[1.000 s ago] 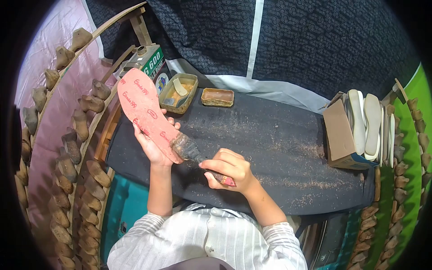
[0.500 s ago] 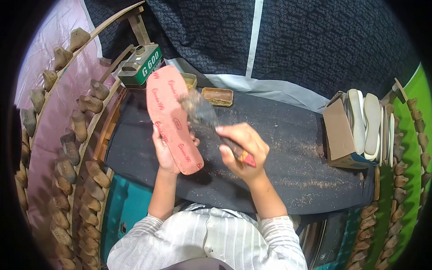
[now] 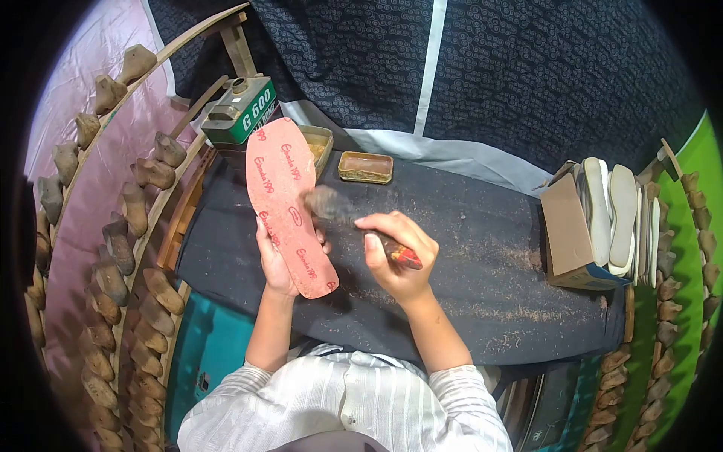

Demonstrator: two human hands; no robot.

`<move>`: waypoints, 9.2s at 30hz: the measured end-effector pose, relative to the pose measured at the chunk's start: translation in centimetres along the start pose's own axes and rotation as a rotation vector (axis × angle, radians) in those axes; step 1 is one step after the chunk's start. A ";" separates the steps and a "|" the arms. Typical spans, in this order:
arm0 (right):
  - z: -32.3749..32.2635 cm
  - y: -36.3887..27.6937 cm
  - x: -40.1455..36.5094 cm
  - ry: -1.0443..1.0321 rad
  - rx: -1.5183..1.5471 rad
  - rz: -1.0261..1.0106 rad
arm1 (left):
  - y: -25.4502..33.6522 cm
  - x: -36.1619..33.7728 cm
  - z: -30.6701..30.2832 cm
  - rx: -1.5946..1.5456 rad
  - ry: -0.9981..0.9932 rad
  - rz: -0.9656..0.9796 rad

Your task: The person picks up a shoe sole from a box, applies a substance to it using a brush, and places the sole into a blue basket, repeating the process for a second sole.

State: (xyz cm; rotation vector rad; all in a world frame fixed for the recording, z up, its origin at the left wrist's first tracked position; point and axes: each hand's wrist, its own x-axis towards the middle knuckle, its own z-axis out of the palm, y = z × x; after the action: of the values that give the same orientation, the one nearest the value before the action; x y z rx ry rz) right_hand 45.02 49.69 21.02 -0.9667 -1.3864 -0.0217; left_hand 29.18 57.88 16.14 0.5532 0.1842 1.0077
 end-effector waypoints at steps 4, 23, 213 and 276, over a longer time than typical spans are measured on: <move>0.6 -0.2 1.8 0.027 -0.079 -0.111 | -0.1 -0.3 0.6 0.025 -0.017 -0.049; 0.7 -1.1 -4.0 -0.267 0.060 -0.065 | 2.7 1.9 -0.4 0.087 0.043 0.298; 8.8 -34.8 -41.8 -1.631 1.088 0.812 | -8.7 -69.1 4.0 0.405 1.381 0.954; 23.8 -20.5 -70.0 -2.030 -0.016 -0.862 | -19.0 -82.8 -38.0 1.318 1.675 -0.444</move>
State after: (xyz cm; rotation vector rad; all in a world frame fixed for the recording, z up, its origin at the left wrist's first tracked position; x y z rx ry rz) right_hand -2.48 14.69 -27.99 0.0328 -3.5430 0.4070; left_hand -15.59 -6.08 -34.55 0.6164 2.4534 0.5407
